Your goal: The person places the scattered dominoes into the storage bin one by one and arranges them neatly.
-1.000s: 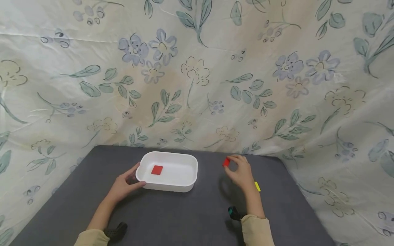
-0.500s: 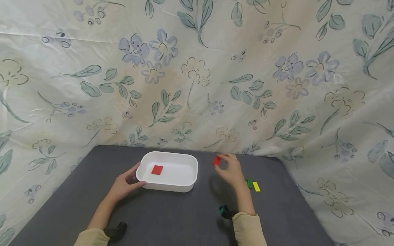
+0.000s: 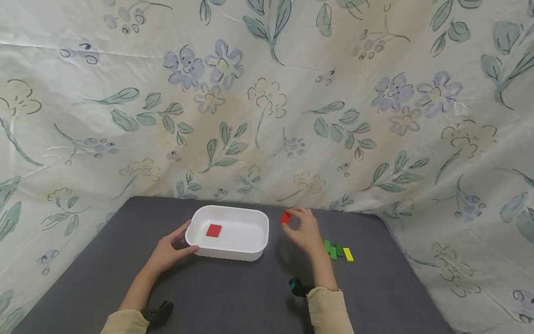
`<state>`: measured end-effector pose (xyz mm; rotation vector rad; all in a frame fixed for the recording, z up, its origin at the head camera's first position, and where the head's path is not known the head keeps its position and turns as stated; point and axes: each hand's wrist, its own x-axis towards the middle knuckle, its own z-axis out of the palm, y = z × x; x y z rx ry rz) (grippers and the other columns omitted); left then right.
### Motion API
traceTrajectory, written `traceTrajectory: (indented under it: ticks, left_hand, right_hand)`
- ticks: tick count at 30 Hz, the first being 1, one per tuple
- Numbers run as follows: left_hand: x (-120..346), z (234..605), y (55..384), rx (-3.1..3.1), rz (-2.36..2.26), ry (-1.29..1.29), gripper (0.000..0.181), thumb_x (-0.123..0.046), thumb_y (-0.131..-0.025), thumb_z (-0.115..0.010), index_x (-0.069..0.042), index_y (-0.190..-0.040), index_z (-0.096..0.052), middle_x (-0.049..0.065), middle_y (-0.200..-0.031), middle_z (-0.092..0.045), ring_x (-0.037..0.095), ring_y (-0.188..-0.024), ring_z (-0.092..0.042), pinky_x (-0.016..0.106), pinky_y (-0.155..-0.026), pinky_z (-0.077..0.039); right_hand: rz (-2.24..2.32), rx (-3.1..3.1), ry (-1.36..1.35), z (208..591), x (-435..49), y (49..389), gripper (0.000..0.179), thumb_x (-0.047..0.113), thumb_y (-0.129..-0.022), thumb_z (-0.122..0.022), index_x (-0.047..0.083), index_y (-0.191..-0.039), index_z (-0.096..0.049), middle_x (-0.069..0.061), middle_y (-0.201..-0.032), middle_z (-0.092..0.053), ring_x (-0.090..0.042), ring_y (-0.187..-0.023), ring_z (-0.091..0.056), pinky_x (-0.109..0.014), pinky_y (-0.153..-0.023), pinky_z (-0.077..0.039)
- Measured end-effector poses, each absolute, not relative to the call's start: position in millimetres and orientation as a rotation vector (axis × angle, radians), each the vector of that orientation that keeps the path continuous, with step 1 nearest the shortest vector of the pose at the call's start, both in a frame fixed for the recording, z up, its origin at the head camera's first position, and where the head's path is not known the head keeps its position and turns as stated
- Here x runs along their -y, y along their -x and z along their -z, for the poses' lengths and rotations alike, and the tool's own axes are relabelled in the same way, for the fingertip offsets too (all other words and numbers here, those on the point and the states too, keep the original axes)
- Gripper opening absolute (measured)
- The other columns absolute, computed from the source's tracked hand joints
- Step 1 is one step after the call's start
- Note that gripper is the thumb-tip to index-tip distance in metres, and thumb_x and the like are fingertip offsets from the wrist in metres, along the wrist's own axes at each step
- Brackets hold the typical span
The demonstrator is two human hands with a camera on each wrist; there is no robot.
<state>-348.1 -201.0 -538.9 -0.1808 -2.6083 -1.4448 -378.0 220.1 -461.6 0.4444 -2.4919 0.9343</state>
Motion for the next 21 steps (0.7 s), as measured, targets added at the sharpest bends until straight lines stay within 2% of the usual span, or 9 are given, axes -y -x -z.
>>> traceTrajectory:
  ticks: [21]
  left_hand:
    - [202.0, 539.7, 348.1, 2.616, 1.448, 0.176, 0.098, -0.043, -0.083, -0.091, -0.017, -0.164, -0.041, 0.010, -0.115, -0.062, 0.025, -0.109, -0.049, 0.039, -0.082, -0.040]
  right_hand:
    - [-0.979, 2.479, -0.476, 462.4, -190.9, 379.2, 0.039, 0.012, -0.087, -0.085, 0.004, -0.124, -0.078, -0.012, -0.126, -0.073, -0.032, -0.114, -0.062, -0.054, -0.093, -0.054]
